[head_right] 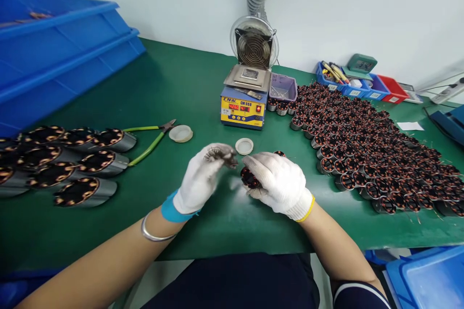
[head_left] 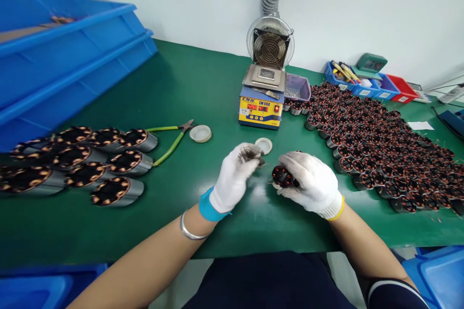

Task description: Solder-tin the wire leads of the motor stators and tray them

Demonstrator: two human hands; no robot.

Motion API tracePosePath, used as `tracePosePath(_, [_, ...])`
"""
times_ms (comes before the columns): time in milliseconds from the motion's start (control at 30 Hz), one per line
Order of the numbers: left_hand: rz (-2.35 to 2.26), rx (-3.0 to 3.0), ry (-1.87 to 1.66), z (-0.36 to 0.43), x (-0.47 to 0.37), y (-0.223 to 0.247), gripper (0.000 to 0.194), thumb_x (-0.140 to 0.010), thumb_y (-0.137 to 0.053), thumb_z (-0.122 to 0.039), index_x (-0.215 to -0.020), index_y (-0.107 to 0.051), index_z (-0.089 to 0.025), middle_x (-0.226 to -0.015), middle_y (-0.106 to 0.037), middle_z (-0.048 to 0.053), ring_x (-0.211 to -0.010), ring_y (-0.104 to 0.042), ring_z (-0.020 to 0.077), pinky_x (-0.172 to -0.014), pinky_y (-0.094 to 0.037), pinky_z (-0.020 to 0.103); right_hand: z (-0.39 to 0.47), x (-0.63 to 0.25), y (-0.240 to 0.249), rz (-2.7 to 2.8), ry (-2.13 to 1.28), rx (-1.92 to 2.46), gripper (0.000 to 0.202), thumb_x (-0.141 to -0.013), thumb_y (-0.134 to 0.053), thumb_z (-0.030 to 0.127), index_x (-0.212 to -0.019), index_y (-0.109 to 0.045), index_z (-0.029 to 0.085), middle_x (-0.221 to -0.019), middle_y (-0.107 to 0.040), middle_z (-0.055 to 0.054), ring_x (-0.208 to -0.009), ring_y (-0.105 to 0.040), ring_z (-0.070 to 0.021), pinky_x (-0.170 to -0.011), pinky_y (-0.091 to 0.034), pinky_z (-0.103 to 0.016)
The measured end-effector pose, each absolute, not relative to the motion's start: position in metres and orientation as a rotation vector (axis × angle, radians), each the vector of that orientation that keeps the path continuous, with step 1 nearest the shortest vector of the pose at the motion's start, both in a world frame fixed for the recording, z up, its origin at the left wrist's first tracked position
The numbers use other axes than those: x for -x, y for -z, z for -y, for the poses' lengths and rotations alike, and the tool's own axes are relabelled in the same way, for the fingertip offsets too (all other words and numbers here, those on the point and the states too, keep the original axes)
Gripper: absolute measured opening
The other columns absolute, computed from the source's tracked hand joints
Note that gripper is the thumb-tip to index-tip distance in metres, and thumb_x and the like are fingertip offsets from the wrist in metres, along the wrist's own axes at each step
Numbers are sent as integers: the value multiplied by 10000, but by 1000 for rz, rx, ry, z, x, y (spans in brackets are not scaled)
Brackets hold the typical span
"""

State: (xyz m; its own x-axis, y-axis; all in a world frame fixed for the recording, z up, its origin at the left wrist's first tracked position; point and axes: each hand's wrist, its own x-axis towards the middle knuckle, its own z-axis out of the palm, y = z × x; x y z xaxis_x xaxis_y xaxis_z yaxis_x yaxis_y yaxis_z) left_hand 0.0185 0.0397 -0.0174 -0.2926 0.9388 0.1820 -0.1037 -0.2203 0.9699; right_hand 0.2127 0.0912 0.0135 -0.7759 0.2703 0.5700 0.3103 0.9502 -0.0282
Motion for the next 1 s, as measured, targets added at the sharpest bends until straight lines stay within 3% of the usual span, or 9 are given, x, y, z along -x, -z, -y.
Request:
tracePosePath(67, [-1330, -1456, -1567, -37, -17, 11, 97, -757, -617, -270, -807, -604, -188, -840, -649, 49, -758, -606, 175, -723, -510, 320, -92, -214, -15, 2501, 122, 411, 474, -989, -450, 466, -1319, -497, 130, -1104, -700, -153, -1042, -663, -250, -833, -560, -357])
tracePosePath(233, [-1191, -1713, -941, -28, -1, -9, 205, -756, -508, -192, -561, -446, -203, -520, -427, -41, -497, -390, 100, -504, -356, 249, -96, -223, -22, 2462, 158, 567, 472, -949, -543, 429, -1316, -511, 134, -1133, -692, -158, -1030, -661, -258, -800, -561, -354])
tracePosePath(333, [-1242, -1492, -1134, -29, 1, -9, 109, -741, -550, -279, -681, -515, -196, -615, -499, -25, -546, -445, 116, -528, -387, 258, -96, -225, -24, 2432, 118, 589, 501, -935, -571, 446, -1333, -506, 149, -1140, -691, -150, -1033, -659, -255, -831, -559, -354])
tracePosePath(400, [-1298, -1459, -1175, -31, -6, -3, 197, -722, -628, -359, -773, -541, -190, -685, -530, -17, -598, -473, 129, -558, -407, 266, -95, -224, -23, 2456, 84, 553, 519, -945, -547, 471, -1348, -503, 146, -1135, -690, -151, -1017, -662, -261, -811, -563, -362])
tracePosePath(667, [-1233, -1230, -1189, -25, -39, 17, 344, -867, -563, -426, -624, -452, -210, -535, -438, -60, -478, -412, 91, -478, -366, 242, -94, -215, -9, 2511, -441, 708, 699, -803, -683, 611, -1334, -539, 179, -1278, -613, -153, -1119, -632, -275, -894, -570, -394])
tracePosePath(767, [-1216, -1040, -1223, -24, -32, 13, 320, -847, -611, -393, -625, -474, -207, -491, -446, -66, -401, -398, 84, -406, -334, 234, -94, -216, -11, 2544, -558, 716, 614, -775, -737, 513, -1280, -581, 200, -1276, -613, -133, -1114, -635, -264, -909, -562, -395])
tracePosePath(867, [-1236, -923, -1547, -26, -19, 5, 322, -865, -601, -370, -619, -468, -210, -496, -464, -60, -371, -397, 84, -373, -304, 233, -90, -215, -16, 2590, -507, 785, 537, -756, -747, 370, -1250, -610, 209, -1217, -639, -113, -1065, -642, -248, -866, -564, -372])
tracePosePath(933, [-1282, -975, -1801, -29, -13, 2, 317, -886, -581, -390, -643, -486, -211, -544, -499, -46, -422, -448, 96, -408, -351, 241, -87, -212, -18, 2631, -448, 836, 544, -718, -756, 298, -1240, -624, 212, -1215, -640, -112, -1071, -631, -256, -827, -565, -362])
tracePosePath(1000, [-1360, -1190, -1752, -31, -12, 1, 267, -850, -626, -406, -695, -539, -207, -606, -543, -31, -508, -504, 113, -480, -416, 254, -85, -209, -18, 2670, -414, 865, 574, -685, -766, 256, -1242, -631, 219, -1213, -642, -109, -1070, -624, -268, -802, -562, -365])
